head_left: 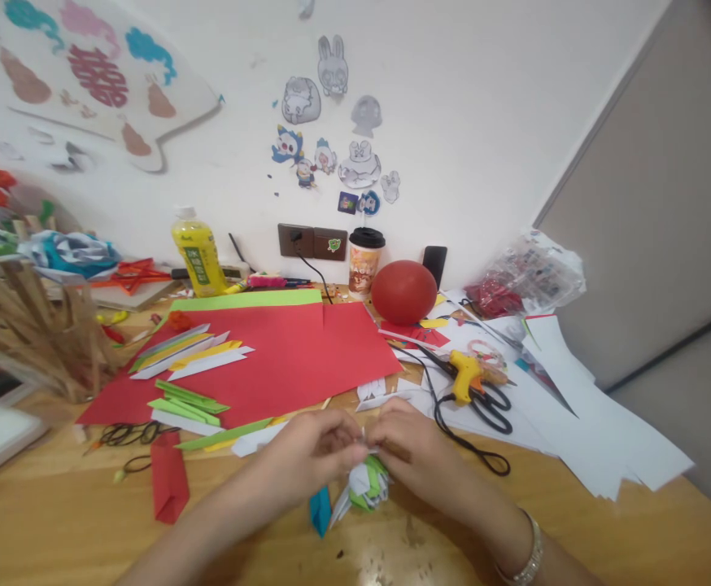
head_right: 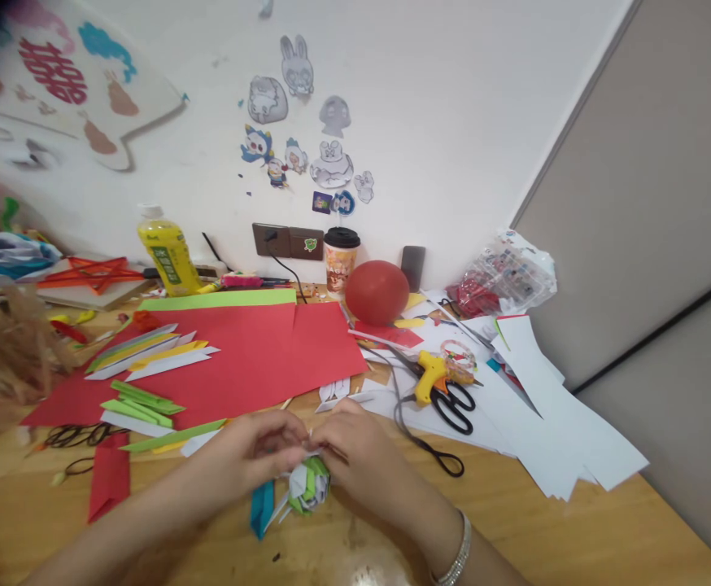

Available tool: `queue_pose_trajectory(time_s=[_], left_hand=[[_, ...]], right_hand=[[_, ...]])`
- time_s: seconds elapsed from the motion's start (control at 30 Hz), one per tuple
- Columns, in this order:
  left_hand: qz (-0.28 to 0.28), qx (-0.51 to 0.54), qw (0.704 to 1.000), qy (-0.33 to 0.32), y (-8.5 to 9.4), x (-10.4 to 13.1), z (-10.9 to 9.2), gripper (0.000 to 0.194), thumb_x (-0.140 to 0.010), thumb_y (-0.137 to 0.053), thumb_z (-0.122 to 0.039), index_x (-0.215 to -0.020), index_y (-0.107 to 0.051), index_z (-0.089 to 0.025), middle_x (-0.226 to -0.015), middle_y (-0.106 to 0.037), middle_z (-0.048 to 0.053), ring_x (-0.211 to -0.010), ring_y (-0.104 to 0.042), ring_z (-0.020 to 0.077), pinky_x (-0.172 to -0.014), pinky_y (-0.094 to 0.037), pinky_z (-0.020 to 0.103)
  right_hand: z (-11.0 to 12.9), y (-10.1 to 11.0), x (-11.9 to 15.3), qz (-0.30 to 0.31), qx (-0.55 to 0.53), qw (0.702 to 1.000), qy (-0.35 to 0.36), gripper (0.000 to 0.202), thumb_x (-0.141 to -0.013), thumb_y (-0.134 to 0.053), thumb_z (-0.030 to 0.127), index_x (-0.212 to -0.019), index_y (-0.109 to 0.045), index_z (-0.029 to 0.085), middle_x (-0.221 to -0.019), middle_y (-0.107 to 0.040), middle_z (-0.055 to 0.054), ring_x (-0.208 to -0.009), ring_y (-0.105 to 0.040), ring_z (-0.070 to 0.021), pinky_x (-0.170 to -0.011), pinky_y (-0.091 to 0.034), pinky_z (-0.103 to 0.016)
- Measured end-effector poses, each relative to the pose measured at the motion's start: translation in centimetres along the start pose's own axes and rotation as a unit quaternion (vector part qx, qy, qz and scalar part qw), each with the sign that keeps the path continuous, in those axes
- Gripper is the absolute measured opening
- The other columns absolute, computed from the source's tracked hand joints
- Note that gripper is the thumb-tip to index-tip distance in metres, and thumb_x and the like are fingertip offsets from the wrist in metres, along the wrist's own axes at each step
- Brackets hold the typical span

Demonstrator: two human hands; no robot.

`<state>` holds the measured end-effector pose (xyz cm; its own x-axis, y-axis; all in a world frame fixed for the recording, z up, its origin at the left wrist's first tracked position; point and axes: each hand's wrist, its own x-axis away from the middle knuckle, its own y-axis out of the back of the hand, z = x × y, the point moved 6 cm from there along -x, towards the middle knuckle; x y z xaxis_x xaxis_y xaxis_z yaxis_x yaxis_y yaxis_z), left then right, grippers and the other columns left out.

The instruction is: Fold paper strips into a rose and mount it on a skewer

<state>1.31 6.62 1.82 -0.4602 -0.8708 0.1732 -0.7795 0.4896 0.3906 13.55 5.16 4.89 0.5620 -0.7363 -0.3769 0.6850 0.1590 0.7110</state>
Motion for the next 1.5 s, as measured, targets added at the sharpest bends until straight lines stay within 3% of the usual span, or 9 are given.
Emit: queue_pose_trajectory(time_s=[0.13, 0.23, 0.33, 0.53, 0.73, 0.93, 1.17, 1.33, 1.5], left_hand=[[0.028, 0.153, 0.988, 0.023, -0.1, -0.6, 0.8, 0.033, -0.075, -0.053, -0.047, -0.081, -0.060, -0.016, -0.073, -0.060, 0.001, -0.069, -0.059, 0.0171, -0.065, -0.047, 0.028], [-0.029, 0.152, 0.988, 0.010, -0.3, -0.8, 1.1, 0.024, -0.068, -0.063, -0.039, -0.072, -0.056, -0.017, -0.068, -0.059, -0.001, -0.068, -0.056, 0.0155, -0.063, -0.044, 0.025], [-0.065, 0.168, 0.984, 0.009, -0.7, -0.9, 1.4, 0.025, -0.073, -0.055, -0.042, -0.068, -0.047, -0.019, -0.059, -0.050, -0.005, -0.054, -0.048, 0.0114, -0.050, -0.038, 0.021], [-0.059, 0.133, 0.989, 0.003, -1.2, -1.0, 1.4, 0.029, -0.076, -0.048, -0.048, -0.069, -0.045, -0.020, -0.058, -0.045, -0.006, -0.051, -0.043, 0.0106, -0.046, -0.036, 0.021], [-0.026, 0.196, 0.979, 0.050, -2.0, -1.2, 2.3, 0.037, -0.069, -0.052, -0.056, -0.070, -0.043, -0.020, -0.058, -0.044, -0.007, -0.047, -0.046, 0.0104, -0.039, -0.036, 0.020], [-0.116, 0.143, 0.982, 0.048, -1.5, -1.5, 3.0, 0.033, -0.073, -0.047, -0.053, -0.067, -0.040, -0.022, -0.052, -0.039, -0.009, -0.040, -0.040, 0.0085, -0.034, -0.035, 0.019], [-0.146, 0.173, 0.974, 0.024, -1.0, -0.9, 2.1, 0.030, -0.077, -0.048, -0.049, -0.067, -0.042, -0.021, -0.051, -0.042, -0.008, -0.041, -0.040, 0.0090, -0.036, -0.032, 0.018], [-0.169, 0.160, 0.972, 0.010, -0.7, -0.9, 2.4, 0.027, -0.080, -0.045, -0.046, -0.071, -0.044, -0.021, -0.056, -0.042, -0.007, -0.045, -0.043, 0.0105, -0.036, -0.034, 0.018], [-0.217, 0.197, 0.956, -0.002, -0.1, -1.0, 2.9, 0.031, -0.081, -0.044, -0.050, -0.071, -0.042, -0.021, -0.053, -0.039, -0.008, -0.043, -0.042, 0.0094, -0.036, -0.037, 0.018]], right_hand=[[-0.7, 0.0, 0.1, -0.048, -0.027, 0.998, 0.010, 0.017, -0.085, -0.054, 0.013, -0.081, -0.067, 0.021, -0.076, -0.068, -0.001, -0.075, -0.055, -0.0155, -0.069, -0.046, -0.028], [-0.9, 0.0, 0.2, -0.083, -0.032, 0.996, 0.025, 0.016, -0.084, -0.055, 0.014, -0.080, -0.069, 0.019, -0.071, -0.067, -0.003, -0.072, -0.057, -0.0158, -0.067, -0.046, -0.028], [-0.7, 0.0, 0.1, -0.092, -0.035, 0.995, 0.033, 0.013, -0.084, -0.056, 0.016, -0.081, -0.068, 0.019, -0.073, -0.068, -0.004, -0.074, -0.059, -0.0163, -0.069, -0.047, -0.030], [-0.8, -0.1, 0.2, -0.088, -0.035, 0.995, 0.011, 0.013, -0.086, -0.056, 0.017, -0.080, -0.068, 0.020, -0.078, -0.069, -0.003, -0.076, -0.060, -0.0166, -0.072, -0.047, -0.032], [-1.0, -0.1, 0.2, -0.103, -0.047, 0.994, 0.008, 0.014, -0.085, -0.056, 0.017, -0.082, -0.069, 0.021, -0.079, -0.070, -0.003, -0.075, -0.060, -0.0163, -0.071, -0.048, -0.031], [-0.7, 0.0, 0.0, -0.093, -0.042, 0.994, 0.023, 0.016, -0.087, -0.053, 0.021, -0.084, -0.069, 0.022, -0.080, -0.070, -0.003, -0.078, -0.061, -0.0165, -0.073, -0.048, -0.032], [0.6, 0.5, 0.3, -0.066, -0.021, 0.993, 0.094, 0.018, -0.090, -0.048, 0.023, -0.092, -0.065, 0.022, -0.083, -0.068, -0.005, -0.082, -0.059, -0.0179, -0.074, -0.047, -0.034], [-0.1, -0.1, 0.6, -0.097, -0.039, 0.994, 0.011, 0.025, -0.093, -0.043, 0.032, -0.107, -0.060, 0.021, -0.095, -0.065, -0.007, -0.090, -0.057, -0.0187, -0.079, -0.047, -0.034], [-0.1, -0.6, 0.9, -0.120, -0.031, 0.992, 0.030, 0.028, -0.093, -0.042, 0.022, -0.115, -0.058, 0.024, -0.101, -0.064, -0.007, -0.095, -0.056, -0.0183, -0.084, -0.047, -0.035]])
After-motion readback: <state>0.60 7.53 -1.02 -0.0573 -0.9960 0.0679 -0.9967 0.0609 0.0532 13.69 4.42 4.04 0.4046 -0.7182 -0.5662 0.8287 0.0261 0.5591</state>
